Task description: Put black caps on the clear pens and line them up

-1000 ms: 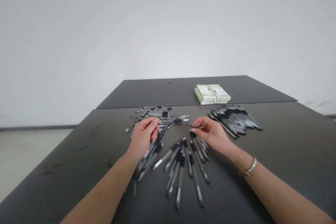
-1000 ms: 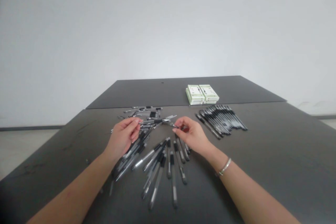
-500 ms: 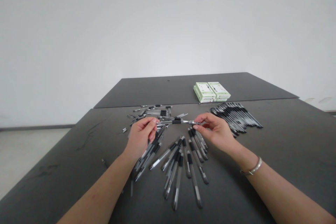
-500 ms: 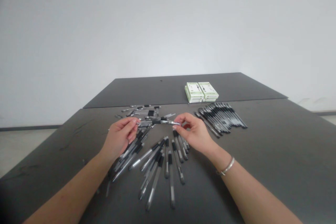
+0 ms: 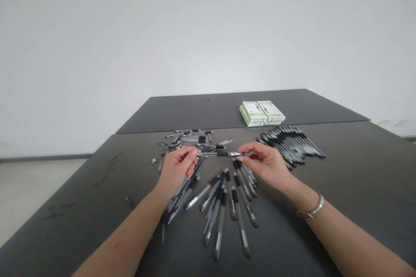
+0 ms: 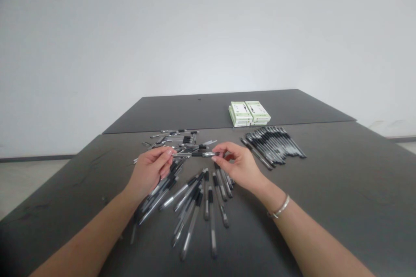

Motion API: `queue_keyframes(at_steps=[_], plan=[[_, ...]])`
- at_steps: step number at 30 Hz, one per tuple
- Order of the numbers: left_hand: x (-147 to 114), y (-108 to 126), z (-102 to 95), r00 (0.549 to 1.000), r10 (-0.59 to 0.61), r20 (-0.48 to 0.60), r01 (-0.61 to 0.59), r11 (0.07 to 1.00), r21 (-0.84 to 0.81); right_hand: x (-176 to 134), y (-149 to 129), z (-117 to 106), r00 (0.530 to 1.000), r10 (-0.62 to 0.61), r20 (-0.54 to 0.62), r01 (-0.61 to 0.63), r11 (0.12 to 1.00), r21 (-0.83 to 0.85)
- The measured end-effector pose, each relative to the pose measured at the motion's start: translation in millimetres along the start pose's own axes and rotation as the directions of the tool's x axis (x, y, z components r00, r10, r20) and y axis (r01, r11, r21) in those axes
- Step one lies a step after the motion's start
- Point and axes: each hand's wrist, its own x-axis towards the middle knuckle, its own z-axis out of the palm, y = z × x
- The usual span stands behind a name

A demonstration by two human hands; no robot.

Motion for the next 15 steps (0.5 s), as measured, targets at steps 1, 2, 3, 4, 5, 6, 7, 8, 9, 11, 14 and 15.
queue_keyframes(at_steps=[1,2,3,4,5,6,7,8,9,11,14,15], plan=[[-0.2,-0.1,0.2,1.000,-0.001,0.000,0.001,1.000,0.003,-0.3,0.3,0.3,1.000,0.003,0.000,-0.003,1.000,-0.002],[-0.3,-0.1,0.4,1.000,-0.003,0.002,0.003,1.000,0.004,-0.5,0.6,0.6,1.000,0.007,-0.001,-0.007,1.000,-0.003],[-0.2,-0.1,0.4,1.000,-0.006,0.003,0.006,1.000,0.004,-0.7,0.8,0.8,1.000,0.010,-0.005,-0.010,1.000,-0.003],[-0.2,-0.1,0.4,1.000,-0.011,0.006,0.011,1.000,0.005,-0.7,1.0,0.9,1.000,0.014,-0.011,-0.014,1.000,-0.002],[-0.1,-0.1,0.3,1.000,-0.015,0.010,0.015,1.000,0.006,-0.7,1.1,1.0,1.000,0.019,-0.015,-0.019,1.000,0.000],[-0.2,0.0,0.2,1.000,-0.020,0.017,0.020,1.000,0.007,-0.6,1.2,1.1,1.000,0.025,-0.017,-0.025,1.000,0.001],[-0.3,0.2,0.2,0.999,-0.024,0.027,0.024,1.000,0.006,-0.5,1.2,1.3,0.999,0.031,-0.019,-0.031,1.000,0.002],[-0.5,0.4,0.2,0.999,-0.030,0.041,0.030,1.000,0.004,-0.5,1.4,1.4,0.999,0.037,-0.021,-0.037,0.999,0.002],[-0.9,0.7,0.4,0.998,-0.039,0.056,0.039,0.999,0.000,-0.5,1.6,1.6,0.999,0.044,-0.022,-0.044,0.999,0.001],[-1.8,1.4,1.2,0.995,-0.062,0.084,0.063,0.998,-0.011,-0.6,2.8,2.1,0.998,0.057,-0.029,-0.056,0.998,0.011],[-3.0,1.9,2.4,0.989,-0.099,0.107,0.104,0.994,-0.034,-0.8,5.0,3.3,0.996,0.082,-0.024,-0.080,0.993,0.083],[-3.1,1.7,2.6,0.988,-0.108,0.111,0.113,0.993,-0.043,-1.0,5.6,3.8,0.996,0.090,-0.018,-0.088,0.990,0.106]])
